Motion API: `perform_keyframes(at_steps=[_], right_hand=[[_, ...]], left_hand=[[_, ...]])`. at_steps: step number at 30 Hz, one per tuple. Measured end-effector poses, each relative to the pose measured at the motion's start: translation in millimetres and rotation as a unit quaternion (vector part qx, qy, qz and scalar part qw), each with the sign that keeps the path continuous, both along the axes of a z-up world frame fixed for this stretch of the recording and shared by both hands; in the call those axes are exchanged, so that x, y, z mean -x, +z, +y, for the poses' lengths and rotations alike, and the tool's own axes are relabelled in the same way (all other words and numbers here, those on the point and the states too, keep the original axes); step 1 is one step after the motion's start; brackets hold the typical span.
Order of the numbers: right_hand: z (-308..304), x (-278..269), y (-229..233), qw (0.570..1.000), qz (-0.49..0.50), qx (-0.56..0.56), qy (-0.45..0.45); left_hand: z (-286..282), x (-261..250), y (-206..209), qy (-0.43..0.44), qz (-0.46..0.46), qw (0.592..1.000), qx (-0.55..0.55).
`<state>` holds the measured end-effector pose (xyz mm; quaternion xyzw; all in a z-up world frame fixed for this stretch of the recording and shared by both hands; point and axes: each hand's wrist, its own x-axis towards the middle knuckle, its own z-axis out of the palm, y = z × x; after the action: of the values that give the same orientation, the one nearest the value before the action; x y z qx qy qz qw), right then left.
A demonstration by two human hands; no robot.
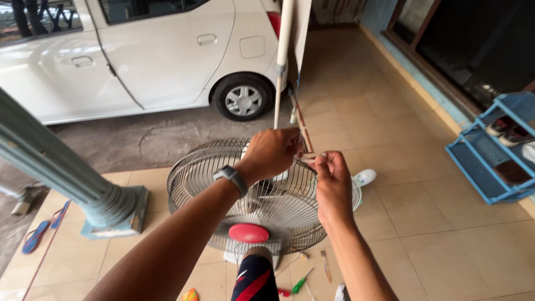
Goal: The person repairs a standing fan by securing its front grille with a zip tie and a screwdriver. They wrap the tie around the grille, tighten it by hand, and then use a screwdriver to further tighten and adjust the fastening.
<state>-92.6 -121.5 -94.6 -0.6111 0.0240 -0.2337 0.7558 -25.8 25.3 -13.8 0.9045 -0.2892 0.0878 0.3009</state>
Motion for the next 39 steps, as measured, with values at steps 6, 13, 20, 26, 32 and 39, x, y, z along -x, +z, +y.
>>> perform_keyframes(at_steps=[6, 13, 20, 26, 32, 39], right_hand=[[3, 12, 8, 0.999, -0.035, 0.030, -0.015], [4, 24, 24, 0.998, -0.059, -0.015, 0.013], [22, 40, 23, 0.961, -0.052, 0.251, -0.100], [15, 38, 18, 0.982, -0.049, 0.165, -0.083], [2, 38, 17, 0.992, -0.039, 0.095, -0.077], [10, 44, 24, 0.932, -0.111, 0.305, -0.162]], left_hand=[[-6, -5, 8, -0.027, 0.070, 0.997, 0.030], [-17, 2, 5, -0.017, 0.020, 1.000, 0.016], [-12, 0, 13, -0.014, 0.047, 0.998, 0.034], [-25, 2, 12, -0.026, 0.061, 0.997, 0.038], [-41, 9, 10, -0.001, 0.063, 0.998, -0.002], [-39, -2, 1, 0.005, 0.032, 0.999, 0.009]])
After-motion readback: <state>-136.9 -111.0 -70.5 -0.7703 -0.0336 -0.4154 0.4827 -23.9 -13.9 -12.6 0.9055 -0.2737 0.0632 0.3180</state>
